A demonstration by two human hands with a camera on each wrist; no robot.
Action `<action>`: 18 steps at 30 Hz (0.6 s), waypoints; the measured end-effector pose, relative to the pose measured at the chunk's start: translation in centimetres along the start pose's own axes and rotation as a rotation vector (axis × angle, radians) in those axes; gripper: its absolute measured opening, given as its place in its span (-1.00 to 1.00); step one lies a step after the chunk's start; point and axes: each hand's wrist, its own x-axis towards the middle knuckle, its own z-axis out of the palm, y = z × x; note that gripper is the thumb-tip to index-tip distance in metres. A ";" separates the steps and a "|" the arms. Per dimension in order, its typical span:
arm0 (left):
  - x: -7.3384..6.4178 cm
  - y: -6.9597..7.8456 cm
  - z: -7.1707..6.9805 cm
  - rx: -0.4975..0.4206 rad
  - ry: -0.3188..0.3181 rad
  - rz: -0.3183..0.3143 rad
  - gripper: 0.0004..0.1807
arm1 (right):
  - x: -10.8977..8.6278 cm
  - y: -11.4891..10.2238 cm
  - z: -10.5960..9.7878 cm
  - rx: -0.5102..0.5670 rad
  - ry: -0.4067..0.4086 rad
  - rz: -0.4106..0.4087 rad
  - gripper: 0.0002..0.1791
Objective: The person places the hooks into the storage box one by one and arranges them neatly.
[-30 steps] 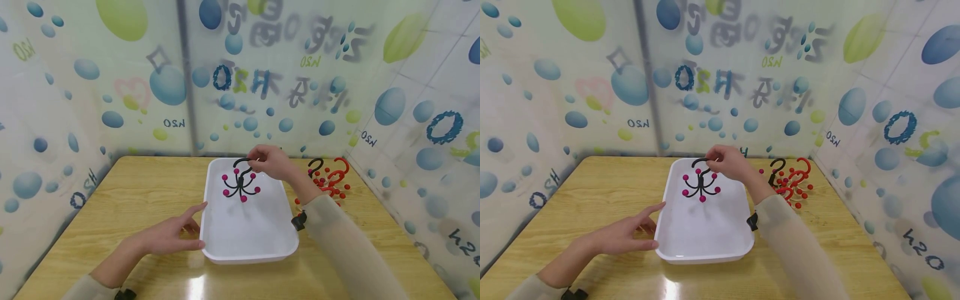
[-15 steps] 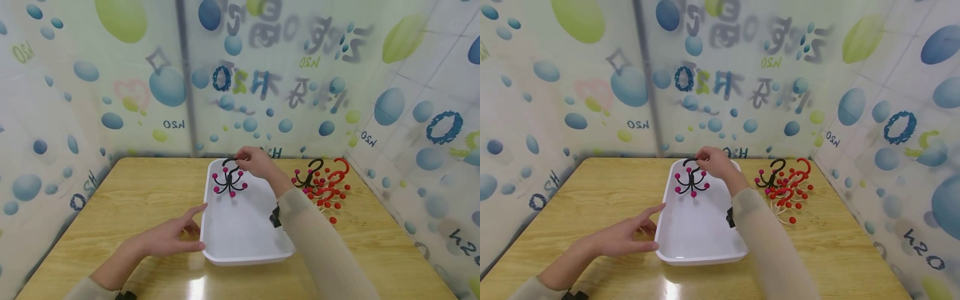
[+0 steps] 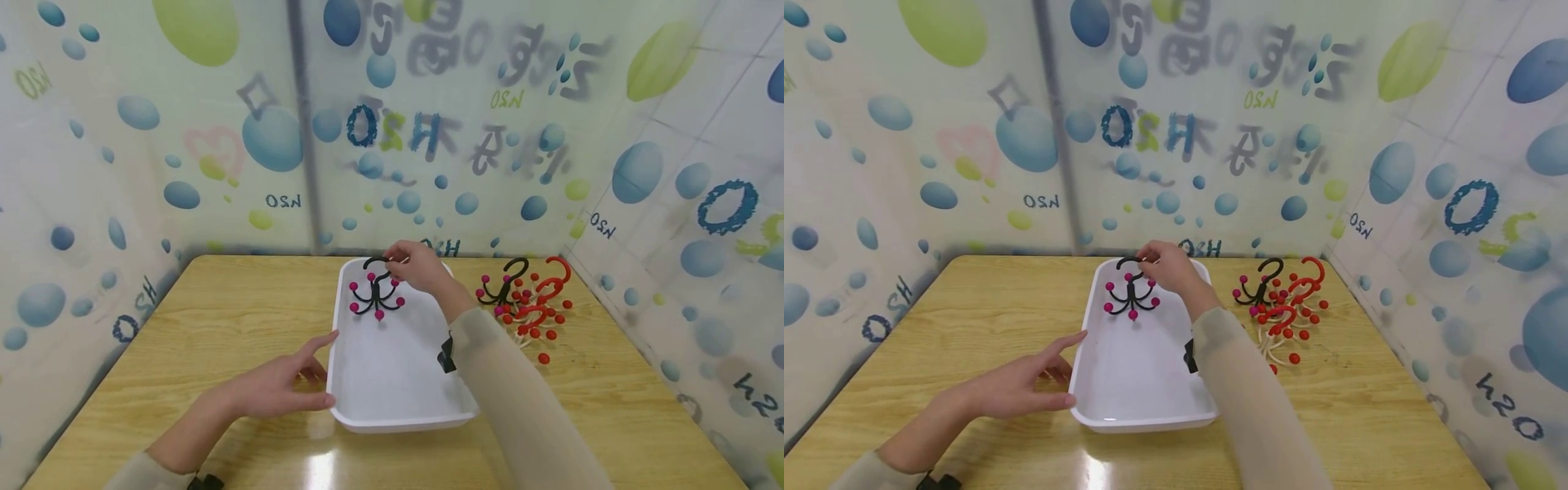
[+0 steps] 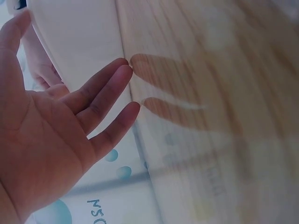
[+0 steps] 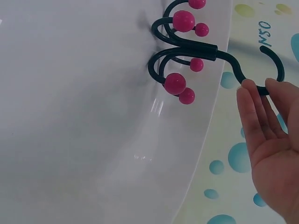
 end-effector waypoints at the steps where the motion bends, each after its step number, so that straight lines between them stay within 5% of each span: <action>1: 0.0 0.0 0.0 -0.001 0.000 0.000 0.13 | 0.0 0.0 0.0 0.004 -0.005 0.003 -0.72; 9: 0.0 -0.1 0.1 0.013 0.008 0.015 0.13 | -0.9 0.3 -1.7 -0.017 -0.014 -0.013 -0.62; 18: -0.1 -0.1 0.1 0.041 0.013 0.032 0.12 | -4.0 0.1 -5.9 -0.019 0.012 -0.098 -0.67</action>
